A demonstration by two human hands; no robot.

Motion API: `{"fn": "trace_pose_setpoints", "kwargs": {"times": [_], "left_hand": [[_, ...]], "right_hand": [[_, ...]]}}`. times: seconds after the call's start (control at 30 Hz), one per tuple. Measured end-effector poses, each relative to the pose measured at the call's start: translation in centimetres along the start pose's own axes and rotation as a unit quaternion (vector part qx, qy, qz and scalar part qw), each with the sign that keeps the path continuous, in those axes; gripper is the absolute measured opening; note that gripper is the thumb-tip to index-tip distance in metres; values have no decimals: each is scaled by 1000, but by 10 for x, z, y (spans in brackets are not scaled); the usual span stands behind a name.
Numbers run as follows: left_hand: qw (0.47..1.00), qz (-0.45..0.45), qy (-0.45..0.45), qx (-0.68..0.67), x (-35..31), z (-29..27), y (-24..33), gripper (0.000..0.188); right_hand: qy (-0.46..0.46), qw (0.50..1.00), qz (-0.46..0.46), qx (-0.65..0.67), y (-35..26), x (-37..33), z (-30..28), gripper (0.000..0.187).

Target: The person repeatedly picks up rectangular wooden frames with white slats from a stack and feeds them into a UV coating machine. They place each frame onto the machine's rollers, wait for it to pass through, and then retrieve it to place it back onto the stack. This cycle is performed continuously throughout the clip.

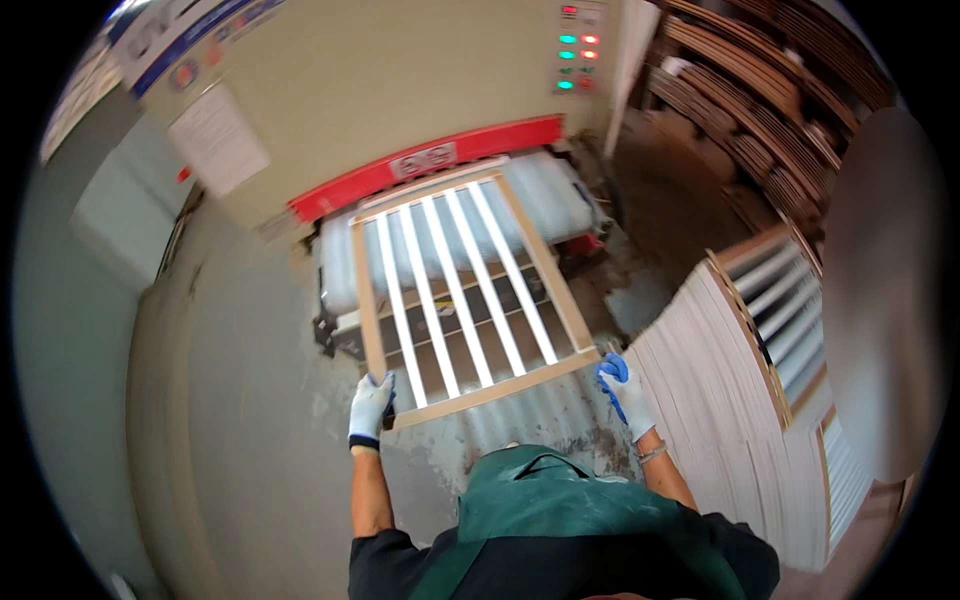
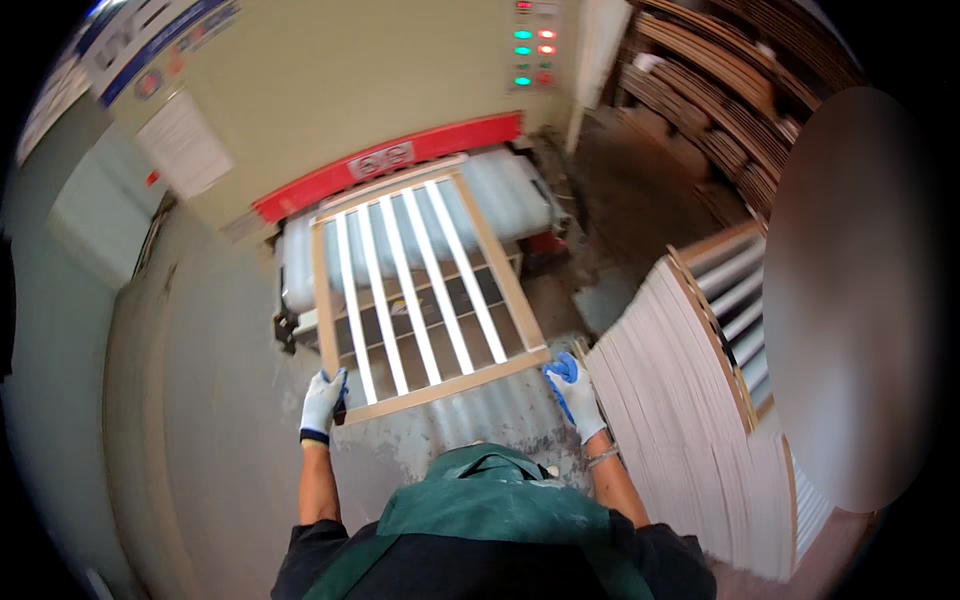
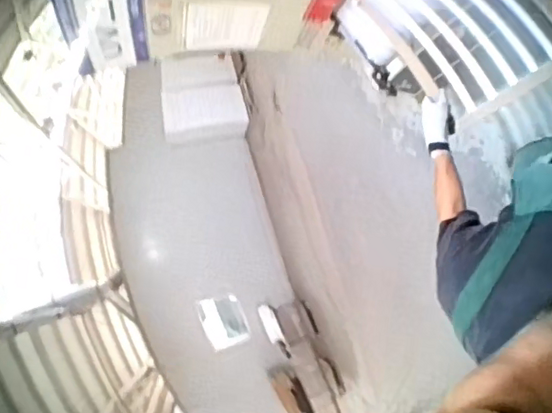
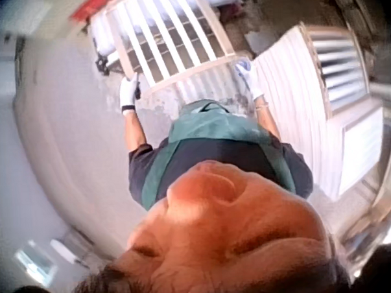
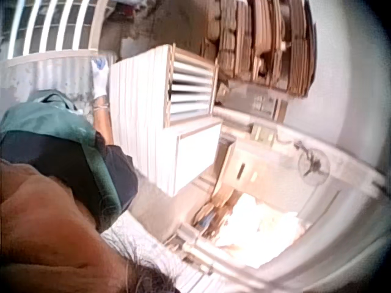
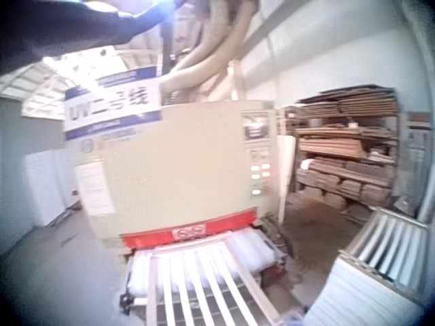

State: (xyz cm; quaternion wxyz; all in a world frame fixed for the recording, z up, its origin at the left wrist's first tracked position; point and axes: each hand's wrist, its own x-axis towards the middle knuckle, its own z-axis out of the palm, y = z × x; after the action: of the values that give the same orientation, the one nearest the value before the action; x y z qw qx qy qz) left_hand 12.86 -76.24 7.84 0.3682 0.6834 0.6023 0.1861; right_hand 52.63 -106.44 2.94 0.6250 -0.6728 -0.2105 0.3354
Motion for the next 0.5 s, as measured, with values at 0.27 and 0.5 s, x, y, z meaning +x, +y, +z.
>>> {"fn": "trace_pose_setpoints", "kwargs": {"times": [0.27,0.5], "left_hand": [[979,-1,-73,-190,63,23,-32,35],[984,36,-155,-75,163,16,-21,42]], "right_hand": [[163,984,-36,-58,19,-69,-84,61],[434,870,-16,-232,-72,-178,-178,62]]}}
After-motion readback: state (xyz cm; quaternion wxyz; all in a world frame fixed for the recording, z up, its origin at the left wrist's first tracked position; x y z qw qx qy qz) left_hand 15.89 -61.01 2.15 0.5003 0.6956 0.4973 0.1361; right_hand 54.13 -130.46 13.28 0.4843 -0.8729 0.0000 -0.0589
